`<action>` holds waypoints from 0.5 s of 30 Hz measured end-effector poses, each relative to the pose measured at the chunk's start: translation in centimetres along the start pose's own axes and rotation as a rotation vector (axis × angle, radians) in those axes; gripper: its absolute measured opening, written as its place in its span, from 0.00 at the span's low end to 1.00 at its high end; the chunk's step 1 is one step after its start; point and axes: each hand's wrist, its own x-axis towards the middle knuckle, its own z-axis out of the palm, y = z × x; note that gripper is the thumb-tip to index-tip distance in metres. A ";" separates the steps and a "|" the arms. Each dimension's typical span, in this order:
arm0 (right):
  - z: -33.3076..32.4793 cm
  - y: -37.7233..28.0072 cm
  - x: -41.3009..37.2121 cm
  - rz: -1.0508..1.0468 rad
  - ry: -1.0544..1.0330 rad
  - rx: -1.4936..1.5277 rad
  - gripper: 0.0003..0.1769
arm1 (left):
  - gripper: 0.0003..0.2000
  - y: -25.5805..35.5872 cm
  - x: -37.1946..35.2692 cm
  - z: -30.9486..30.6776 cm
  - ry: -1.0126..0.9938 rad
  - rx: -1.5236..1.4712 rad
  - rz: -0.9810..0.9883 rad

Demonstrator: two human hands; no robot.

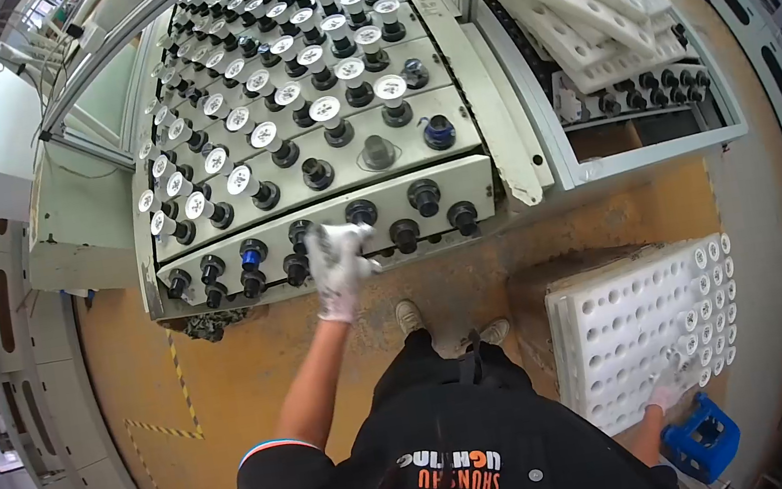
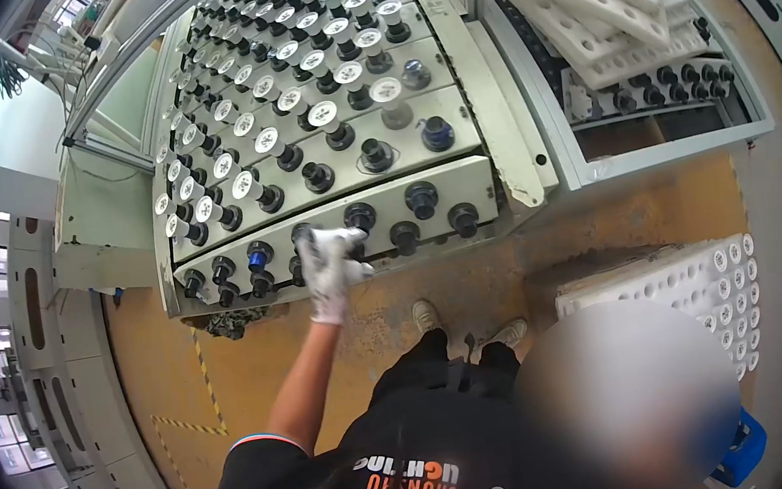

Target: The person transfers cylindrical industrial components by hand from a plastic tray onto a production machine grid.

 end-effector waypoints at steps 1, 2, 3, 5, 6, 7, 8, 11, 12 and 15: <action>1.6 -2.3 -1.6 -0.014 -0.047 0.075 0.31 | 0.22 0.1 2.7 -2.5 0.018 0.163 0.022; 3.7 -2.4 -2.4 -0.084 -0.123 0.087 0.31 | 0.26 -1.2 5.9 -4.6 0.080 0.349 0.181; 5.8 -3.1 -2.8 -0.152 -0.198 0.098 0.32 | 0.27 -0.5 8.0 -5.1 0.124 0.449 0.243; 9.6 -8.8 -6.2 -0.079 -0.324 0.235 0.31 | 0.24 -2.8 13.6 -6.7 0.174 0.721 0.369; 11.3 -12.2 -8.2 -0.085 -0.385 0.266 0.30 | 0.26 -1.7 14.5 -6.4 0.092 0.859 0.365; 12.3 -15.7 -10.0 -0.180 -0.438 0.218 0.29 | 0.27 -0.6 15.2 -6.1 0.006 0.995 0.362; 13.0 -18.7 -11.2 -0.243 -0.540 0.237 0.28 | 0.26 -1.4 16.2 -5.8 -0.035 1.028 0.387; 15.6 -25.3 -13.3 -0.553 -0.658 0.160 0.26 | 0.25 -0.2 16.9 -4.3 -0.187 1.216 0.299; 15.9 -28.6 -14.4 -0.406 -0.775 0.298 0.26 | 0.27 0.7 16.9 -3.7 -0.268 1.309 0.196; 19.1 -34.6 -15.4 -0.543 -0.741 0.154 0.29 | 0.27 0.3 17.5 -3.1 -0.305 1.339 0.267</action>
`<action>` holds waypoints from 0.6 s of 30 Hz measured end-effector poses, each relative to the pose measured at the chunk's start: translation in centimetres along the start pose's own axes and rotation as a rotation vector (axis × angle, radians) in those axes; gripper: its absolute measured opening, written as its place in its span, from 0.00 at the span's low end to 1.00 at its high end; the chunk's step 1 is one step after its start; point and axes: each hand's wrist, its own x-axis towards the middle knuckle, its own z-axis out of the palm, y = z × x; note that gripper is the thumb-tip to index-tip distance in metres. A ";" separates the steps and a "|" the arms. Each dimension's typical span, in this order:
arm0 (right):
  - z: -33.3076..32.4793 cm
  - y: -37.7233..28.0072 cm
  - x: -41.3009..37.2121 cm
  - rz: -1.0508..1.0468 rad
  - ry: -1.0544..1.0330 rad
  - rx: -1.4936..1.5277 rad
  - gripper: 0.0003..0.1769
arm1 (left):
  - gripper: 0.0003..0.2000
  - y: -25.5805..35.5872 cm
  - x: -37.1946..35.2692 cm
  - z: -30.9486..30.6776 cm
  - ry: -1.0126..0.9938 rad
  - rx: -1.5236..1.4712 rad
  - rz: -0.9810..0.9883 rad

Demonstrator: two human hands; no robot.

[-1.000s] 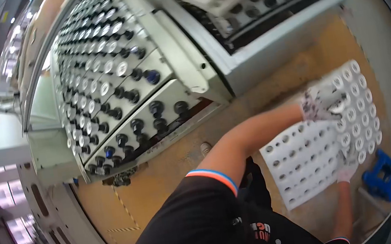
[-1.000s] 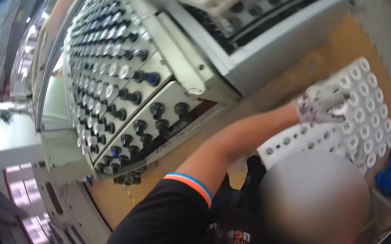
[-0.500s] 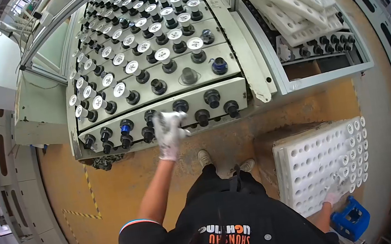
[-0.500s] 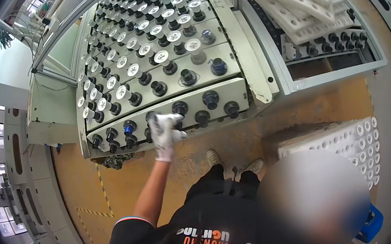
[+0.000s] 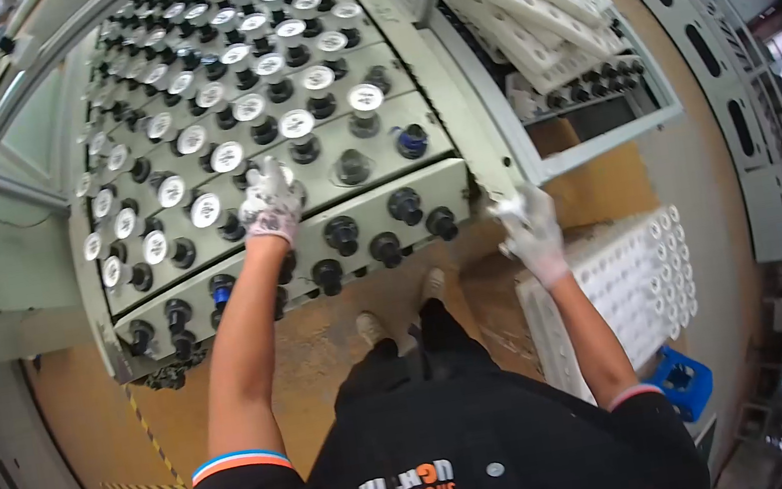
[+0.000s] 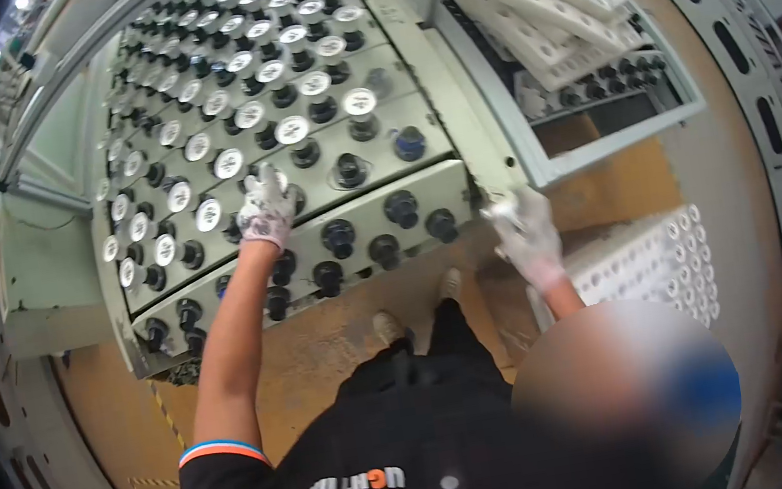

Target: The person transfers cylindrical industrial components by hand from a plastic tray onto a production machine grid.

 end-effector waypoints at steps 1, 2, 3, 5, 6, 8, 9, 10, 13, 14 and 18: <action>0.8 -2.7 1.8 0.092 -0.116 0.061 0.31 | 0.25 0.1 0.3 0.2 -0.029 -0.006 -0.022; 2.6 -1.5 4.2 -0.233 -0.042 -0.101 0.31 | 0.24 0.3 0.8 0.0 -0.043 -0.005 -0.044; 4.0 -2.5 6.4 -0.322 -0.032 -0.126 0.30 | 0.25 0.5 0.9 -0.5 -0.092 -0.026 -0.054; 6.2 -5.7 9.8 -0.413 -0.070 -0.134 0.31 | 0.28 0.1 1.4 -0.1 -0.104 -0.017 -0.068; 7.6 -6.2 11.7 -0.360 -0.115 -0.247 0.32 | 0.30 0.0 1.4 0.0 -0.125 -0.016 -0.077; 9.5 -6.5 13.8 -0.331 -0.196 -0.441 0.32 | 0.34 -0.4 0.8 0.1 -0.061 -0.123 -0.022; 10.3 -6.6 14.6 -0.365 -0.223 -0.518 0.32 | 0.38 -0.2 0.4 -0.4 -0.073 -0.204 -0.083; 11.3 -6.6 15.2 -0.401 -0.248 -0.590 0.32 | 0.38 -0.2 -0.7 -0.8 0.049 -0.325 -0.088; 13.1 -4.1 15.3 -0.445 -0.204 -0.525 0.32 | 0.31 -1.7 -6.1 -1.1 0.383 -0.549 -0.191; 13.4 -3.7 15.4 -0.448 -0.192 -0.494 0.32 | 0.28 -1.9 -8.1 -0.9 0.519 -0.882 -0.238; 14.8 -1.8 16.5 -0.497 -0.125 -0.407 0.30 | 0.26 -3.1 -15.0 -0.1 0.936 -1.012 -0.521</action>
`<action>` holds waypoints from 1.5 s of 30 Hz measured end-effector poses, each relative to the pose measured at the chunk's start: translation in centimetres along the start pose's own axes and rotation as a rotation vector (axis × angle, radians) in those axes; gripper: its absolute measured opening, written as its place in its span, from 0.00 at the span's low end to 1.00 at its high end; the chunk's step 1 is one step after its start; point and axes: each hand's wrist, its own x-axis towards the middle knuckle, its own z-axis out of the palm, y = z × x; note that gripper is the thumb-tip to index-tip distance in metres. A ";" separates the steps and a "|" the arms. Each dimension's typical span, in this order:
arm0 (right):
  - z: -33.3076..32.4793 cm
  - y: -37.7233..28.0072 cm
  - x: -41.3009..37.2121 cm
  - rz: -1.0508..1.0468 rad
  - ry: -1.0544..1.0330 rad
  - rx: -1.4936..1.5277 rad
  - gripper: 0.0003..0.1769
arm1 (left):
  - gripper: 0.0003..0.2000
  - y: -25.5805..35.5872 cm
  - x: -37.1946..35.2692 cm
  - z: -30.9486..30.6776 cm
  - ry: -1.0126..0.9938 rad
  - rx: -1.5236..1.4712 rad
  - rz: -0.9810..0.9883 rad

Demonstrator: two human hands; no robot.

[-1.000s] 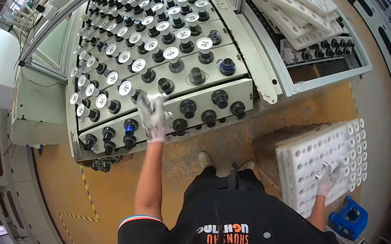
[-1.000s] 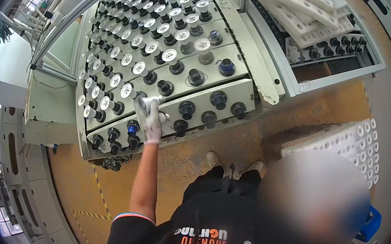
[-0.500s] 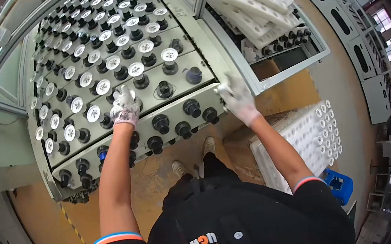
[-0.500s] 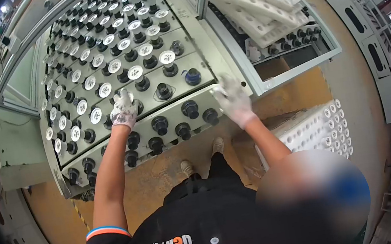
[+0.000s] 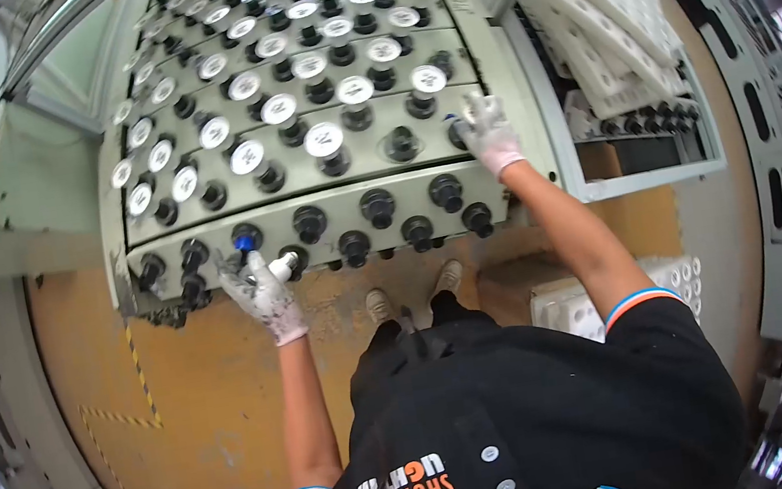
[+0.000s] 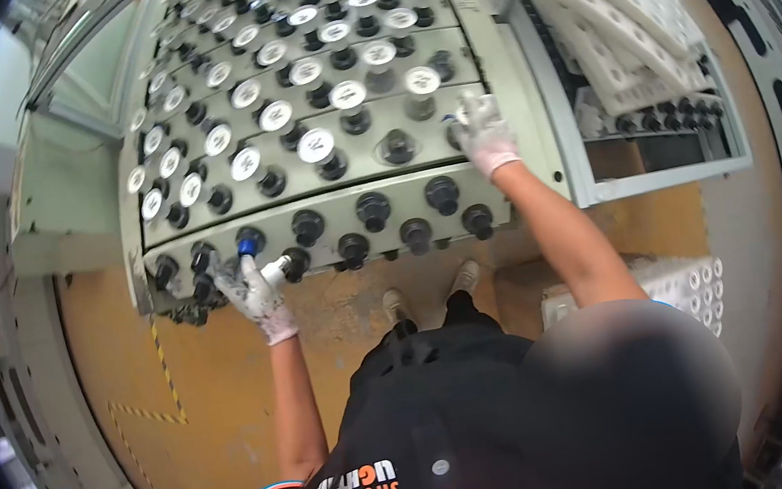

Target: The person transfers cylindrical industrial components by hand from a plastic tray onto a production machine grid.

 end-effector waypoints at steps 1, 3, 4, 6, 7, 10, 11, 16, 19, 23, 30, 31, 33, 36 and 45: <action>-0.7 -0.1 0.2 0.017 -0.069 -0.004 0.30 | 0.25 -1.2 -0.5 -0.7 0.030 0.064 0.073; -2.9 -1.7 0.2 0.057 -0.114 -0.040 0.36 | 0.24 -0.8 -1.4 -0.3 0.051 0.051 0.010; -3.6 -2.4 -0.5 0.061 -0.072 -0.051 0.39 | 0.24 -0.7 -1.2 0.1 0.022 0.052 0.062; -3.3 -1.6 -2.7 0.105 0.129 0.092 0.39 | 0.25 -0.9 -0.9 1.3 -0.041 0.092 0.101; -4.0 -1.7 -4.2 0.132 0.229 0.153 0.39 | 0.26 -1.6 -0.5 1.4 -0.114 0.292 0.269; -5.8 -3.4 -9.2 0.492 0.099 0.743 0.20 | 0.27 -3.4 -0.5 2.7 -0.309 0.636 0.649; -5.7 -4.1 -10.6 0.461 0.127 0.773 0.17 | 0.27 -3.6 -0.4 3.0 -0.366 0.735 0.706; -5.5 -7.1 -12.9 0.076 0.332 0.116 0.16 | 0.22 -4.5 0.4 4.0 -0.646 0.990 0.973; -4.4 -9.2 -12.5 -0.023 0.399 0.039 0.16 | 0.20 -3.4 0.1 4.1 -0.707 1.040 0.960; -1.1 -9.4 -11.2 -0.132 0.316 -0.089 0.10 | 0.16 -1.3 -0.2 3.9 -0.748 1.010 0.943; -2.1 -9.9 -10.6 -0.080 0.175 -0.104 0.07 | 0.13 -3.0 1.0 4.5 -0.746 1.056 0.999; -1.6 -9.8 -10.7 -0.068 0.195 -0.117 0.05 | 0.12 -5.6 1.9 4.0 -0.545 0.834 1.288; -4.9 -10.8 -10.6 -0.016 0.015 -0.200 0.04 | 0.14 -3.0 1.2 4.2 -0.673 0.997 1.112; -5.7 -10.5 -9.8 -0.108 -0.051 0.042 0.33 | 0.17 -4.3 3.2 4.9 -0.692 1.000 1.112; -18.5 4.6 -26.5 0.412 0.346 0.300 0.20 | 0.26 3.2 -6.7 7.8 -0.811 0.722 1.008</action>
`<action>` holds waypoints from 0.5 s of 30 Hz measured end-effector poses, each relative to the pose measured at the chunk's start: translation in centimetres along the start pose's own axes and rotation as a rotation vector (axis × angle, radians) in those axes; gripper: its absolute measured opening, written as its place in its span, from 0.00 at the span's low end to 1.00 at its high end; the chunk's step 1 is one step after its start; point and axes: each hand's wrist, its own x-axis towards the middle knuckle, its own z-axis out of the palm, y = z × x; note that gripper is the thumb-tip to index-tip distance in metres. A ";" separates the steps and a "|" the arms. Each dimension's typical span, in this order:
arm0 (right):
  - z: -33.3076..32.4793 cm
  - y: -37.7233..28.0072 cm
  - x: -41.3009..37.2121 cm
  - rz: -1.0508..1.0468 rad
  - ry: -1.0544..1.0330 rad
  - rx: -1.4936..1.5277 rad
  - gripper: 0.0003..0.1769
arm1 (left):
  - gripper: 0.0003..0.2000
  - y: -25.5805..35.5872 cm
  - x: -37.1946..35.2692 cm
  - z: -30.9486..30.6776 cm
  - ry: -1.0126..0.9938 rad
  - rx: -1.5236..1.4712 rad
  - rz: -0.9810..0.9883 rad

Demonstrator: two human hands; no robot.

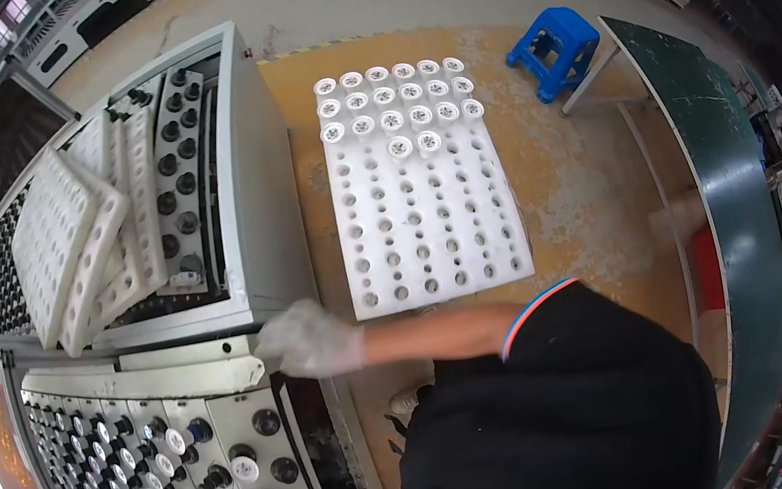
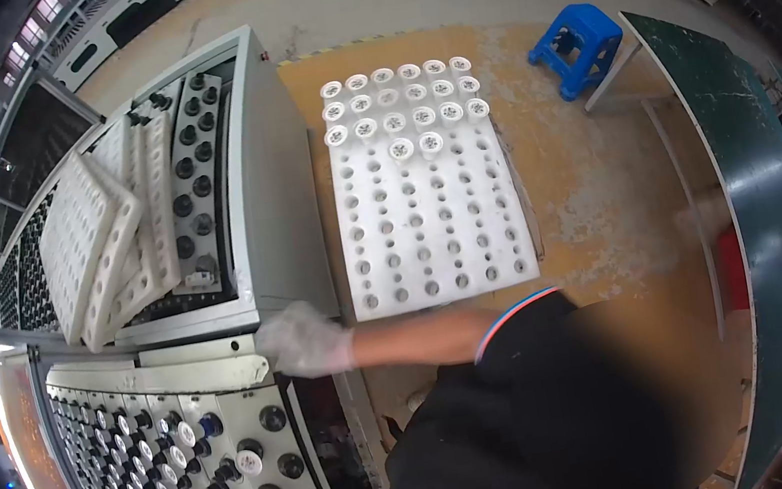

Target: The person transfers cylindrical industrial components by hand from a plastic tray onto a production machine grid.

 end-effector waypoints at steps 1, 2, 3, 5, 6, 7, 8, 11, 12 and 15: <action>-0.8 5.7 -1.1 -0.002 0.319 0.086 0.14 | 0.22 3.3 0.8 -0.1 0.017 -0.010 0.041; -2.3 11.6 -2.7 0.012 0.435 -0.055 0.12 | 0.19 4.7 0.5 3.7 -0.008 -0.564 0.054; -6.3 15.5 -4.1 0.128 0.377 -0.195 0.12 | 0.16 11.1 0.8 3.5 -0.106 -0.614 -0.004; -12.7 21.3 -6.7 0.349 0.533 -0.322 0.10 | 0.17 18.9 2.3 7.6 -0.467 -0.873 -0.015; -16.3 22.2 -7.6 0.425 0.396 -0.444 0.12 | 0.18 25.5 3.4 7.6 -0.657 -0.937 -0.087; -18.8 22.8 -8.1 0.497 0.251 -0.561 0.15 | 0.18 29.7 4.2 10.0 -0.776 -0.994 -0.026; -19.5 24.3 -8.5 0.528 0.279 -0.271 0.18 | 0.19 33.5 5.0 12.5 -0.877 -1.067 0.099; -18.8 29.3 -9.4 0.573 0.333 0.618 0.28 | 0.24 45.8 7.1 18.6 -0.711 -0.807 0.715; -18.2 30.6 -9.8 0.583 0.343 0.916 0.31 | 0.27 49.3 7.8 20.5 -0.649 -0.698 0.855; -16.5 31.9 -10.3 0.467 0.254 0.397 0.36 | 0.35 57.1 9.3 25.6 -0.555 -0.443 1.159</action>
